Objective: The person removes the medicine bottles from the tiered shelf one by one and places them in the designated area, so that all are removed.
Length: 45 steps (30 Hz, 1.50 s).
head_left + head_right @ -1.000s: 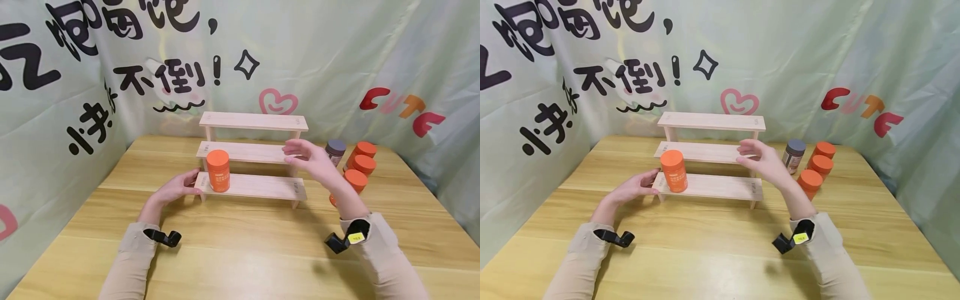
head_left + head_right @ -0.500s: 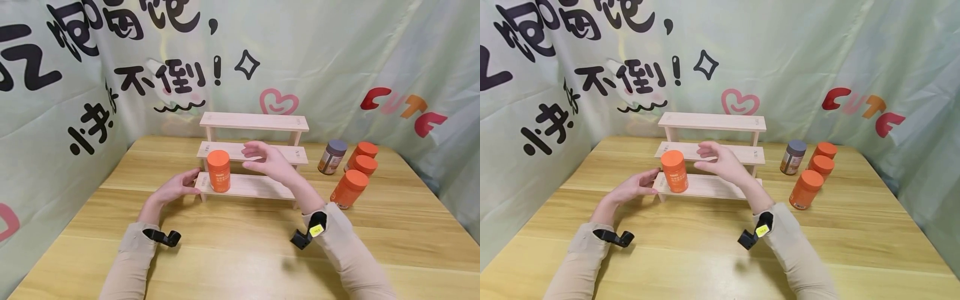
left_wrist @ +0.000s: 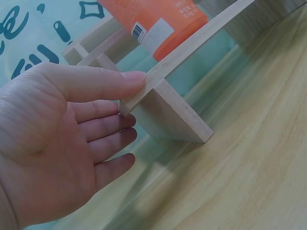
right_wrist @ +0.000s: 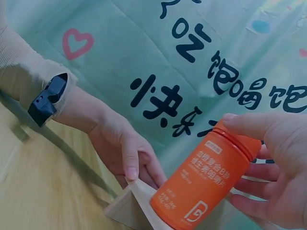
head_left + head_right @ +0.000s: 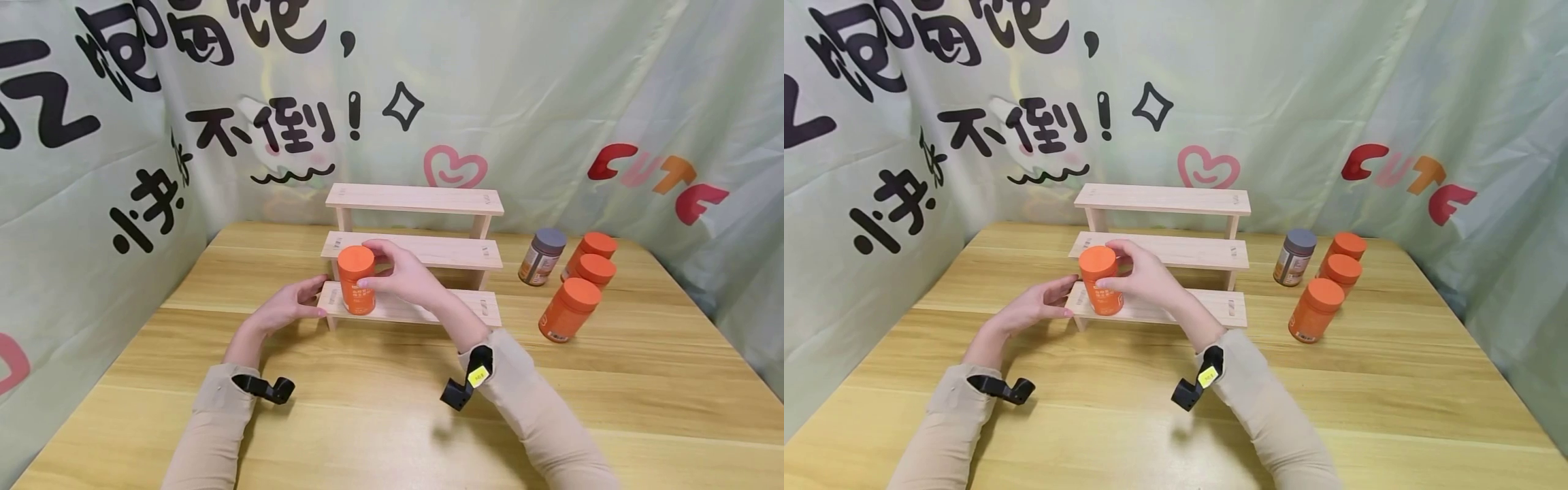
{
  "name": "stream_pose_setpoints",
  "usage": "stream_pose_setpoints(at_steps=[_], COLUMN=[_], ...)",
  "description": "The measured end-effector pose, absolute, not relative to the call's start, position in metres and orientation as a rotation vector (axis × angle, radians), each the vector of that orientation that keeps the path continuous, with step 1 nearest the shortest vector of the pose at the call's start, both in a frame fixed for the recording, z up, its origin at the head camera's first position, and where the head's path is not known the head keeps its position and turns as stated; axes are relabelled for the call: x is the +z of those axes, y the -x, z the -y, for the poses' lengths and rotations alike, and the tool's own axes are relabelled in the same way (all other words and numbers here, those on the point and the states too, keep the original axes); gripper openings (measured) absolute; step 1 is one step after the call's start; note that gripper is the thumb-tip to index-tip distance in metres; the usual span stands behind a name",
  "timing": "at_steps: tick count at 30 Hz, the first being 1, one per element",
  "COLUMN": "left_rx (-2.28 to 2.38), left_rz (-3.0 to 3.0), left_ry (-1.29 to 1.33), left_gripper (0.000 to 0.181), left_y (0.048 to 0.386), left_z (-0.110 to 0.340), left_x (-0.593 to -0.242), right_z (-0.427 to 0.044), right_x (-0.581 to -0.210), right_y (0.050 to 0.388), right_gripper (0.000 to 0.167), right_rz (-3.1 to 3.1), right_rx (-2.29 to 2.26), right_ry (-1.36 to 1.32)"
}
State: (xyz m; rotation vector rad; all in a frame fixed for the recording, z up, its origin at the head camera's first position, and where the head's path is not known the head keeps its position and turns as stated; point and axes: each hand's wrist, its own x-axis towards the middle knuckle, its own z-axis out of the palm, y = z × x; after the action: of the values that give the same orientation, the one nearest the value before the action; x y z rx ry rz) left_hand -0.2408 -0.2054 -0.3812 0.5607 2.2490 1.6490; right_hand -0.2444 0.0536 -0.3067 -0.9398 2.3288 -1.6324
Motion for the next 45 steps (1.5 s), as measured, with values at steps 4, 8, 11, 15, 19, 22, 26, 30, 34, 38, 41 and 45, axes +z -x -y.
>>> stream_pose_setpoints(at_steps=[4, 8, 11, 15, 19, 22, 26, 30, 34, 38, 41, 45], left_rx=[1.647, 1.637, 1.634, 1.639, 1.632, 1.631, 1.632, 1.641, 1.642, 1.634, 1.625, 1.616], left_rz=[-2.245, -2.25, -2.255, -2.254, -2.256, -2.255, -2.256, -2.251, -2.249, -2.259, -2.268, -2.279], left_ry=[-0.566, -0.561, -0.552, -0.545, -0.552, -0.547, -0.552, -0.548, -0.554, -0.552, -0.552, -0.55], left_gripper=[0.08, 0.08, 0.08, 0.08, 0.08, 0.081, 0.081, 0.081, 0.081, 0.081, 0.08, 0.079], left_y=[0.241, 0.241, 0.241, 0.24, 0.239, 0.239, 0.239, 0.239, 0.239, 0.239, 0.24, 0.241], left_z=[0.205, 0.205, 0.205, 0.205, 0.205, 0.205, 0.205, 0.205, 0.206, 0.207, 0.207, 0.207], left_x=[-0.381, -0.382, -0.381, -0.38, -0.38, -0.38, -0.38, -0.381, -0.381, -0.381, -0.382, -0.381], right_z=[-0.049, -0.046, -0.045, -0.044, -0.045, -0.047, -0.054, -0.064, -0.077, -0.092, -0.105, -0.124], right_x=[-0.309, -0.31, -0.309, -0.31, -0.311, -0.31, -0.309, -0.308, -0.307, -0.306, -0.305, -0.304], right_y=[0.246, 0.246, 0.245, 0.243, 0.239, 0.235, 0.231, 0.228, 0.226, 0.222, 0.22, 0.217], right_gripper=[0.06, 0.058, 0.057, 0.056, 0.053, 0.052, 0.051, 0.051, 0.05, 0.05, 0.051, 0.05], right_rz=[-2.363, -2.399, -2.42, -2.458, -2.499, -2.522, -2.531, -2.519, -2.526, -2.555, -2.573, -2.605], right_rx=[-1.614, -1.597, -1.604, -1.61, -1.611, -1.621, -1.656, -1.687, -1.676, -1.654, -1.647, -1.654], right_ry=[0.938, 0.899, 0.872, 0.854, 0.874, 0.896, 0.91, 0.931, 0.936, 0.934, 0.925, 0.902])
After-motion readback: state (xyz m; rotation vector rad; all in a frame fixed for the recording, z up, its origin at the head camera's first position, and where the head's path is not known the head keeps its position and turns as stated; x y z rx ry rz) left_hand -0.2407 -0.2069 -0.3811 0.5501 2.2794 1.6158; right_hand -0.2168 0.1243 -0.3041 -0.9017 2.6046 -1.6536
